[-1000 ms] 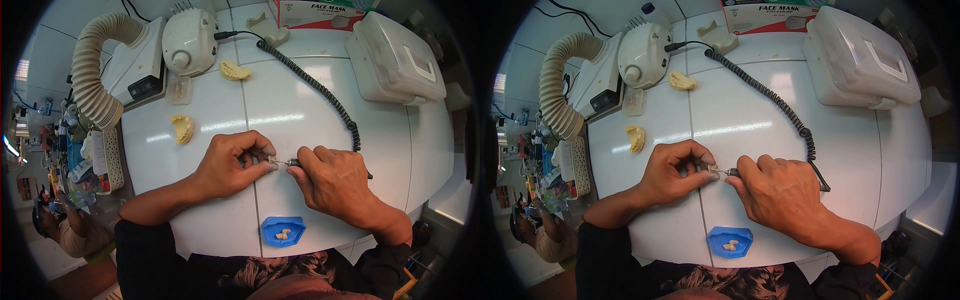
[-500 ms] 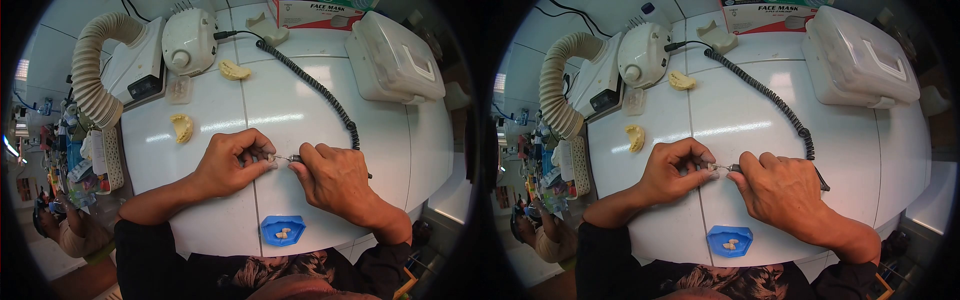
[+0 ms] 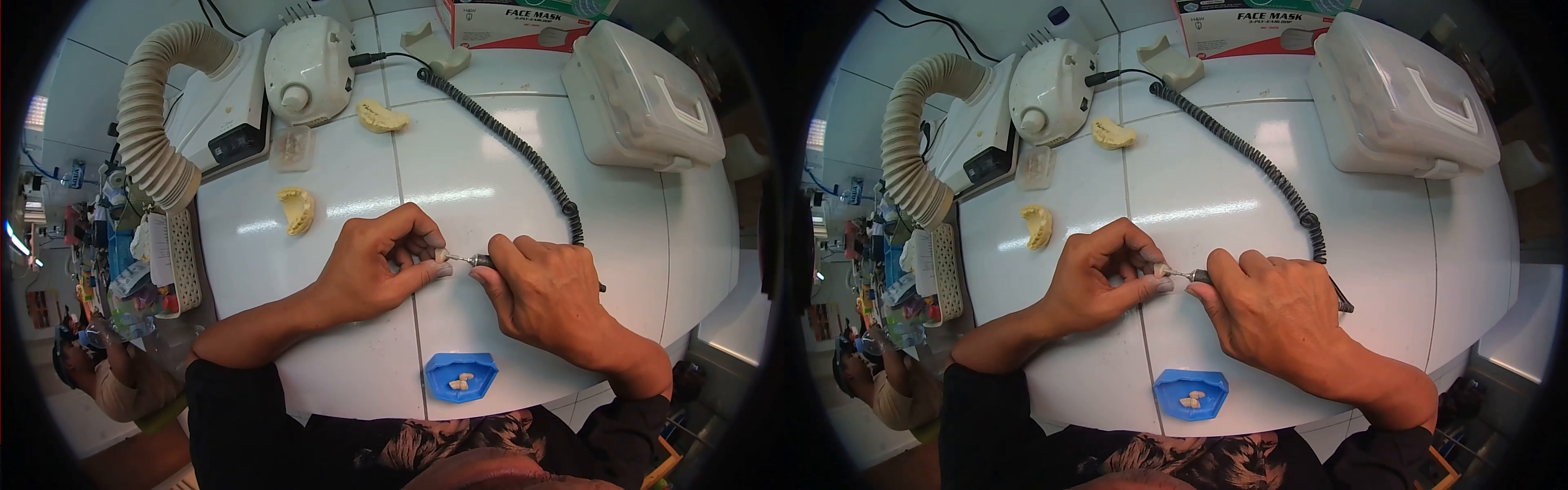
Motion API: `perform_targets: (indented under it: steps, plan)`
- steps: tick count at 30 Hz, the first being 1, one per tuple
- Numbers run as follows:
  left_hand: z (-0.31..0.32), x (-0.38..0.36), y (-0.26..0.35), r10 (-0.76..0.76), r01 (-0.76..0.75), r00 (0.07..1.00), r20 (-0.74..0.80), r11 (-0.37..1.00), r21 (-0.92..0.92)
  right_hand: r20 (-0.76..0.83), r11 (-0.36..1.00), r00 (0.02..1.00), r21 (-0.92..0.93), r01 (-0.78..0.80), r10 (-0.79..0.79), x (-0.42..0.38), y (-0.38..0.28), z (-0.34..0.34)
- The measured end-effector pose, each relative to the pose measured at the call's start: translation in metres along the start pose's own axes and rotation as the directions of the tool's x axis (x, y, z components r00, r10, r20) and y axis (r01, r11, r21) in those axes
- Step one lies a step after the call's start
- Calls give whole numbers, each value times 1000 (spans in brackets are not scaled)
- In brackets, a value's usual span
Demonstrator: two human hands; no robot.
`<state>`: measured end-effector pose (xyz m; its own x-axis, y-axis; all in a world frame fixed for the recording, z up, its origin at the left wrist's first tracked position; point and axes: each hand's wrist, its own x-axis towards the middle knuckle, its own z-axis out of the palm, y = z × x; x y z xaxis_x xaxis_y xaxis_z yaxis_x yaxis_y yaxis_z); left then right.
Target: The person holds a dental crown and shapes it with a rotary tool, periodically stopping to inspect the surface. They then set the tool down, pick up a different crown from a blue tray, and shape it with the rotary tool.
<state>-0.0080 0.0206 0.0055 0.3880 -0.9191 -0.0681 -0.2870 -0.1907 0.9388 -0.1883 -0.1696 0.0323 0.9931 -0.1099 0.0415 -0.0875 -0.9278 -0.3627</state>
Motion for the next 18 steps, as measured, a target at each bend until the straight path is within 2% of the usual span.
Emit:
perform_targets:
  steps: [18]
  plan:
    - [2,-1,-5,92,-92,996,-19,996,2,-34,996,999,-85,22,-25,-1,-6,6]
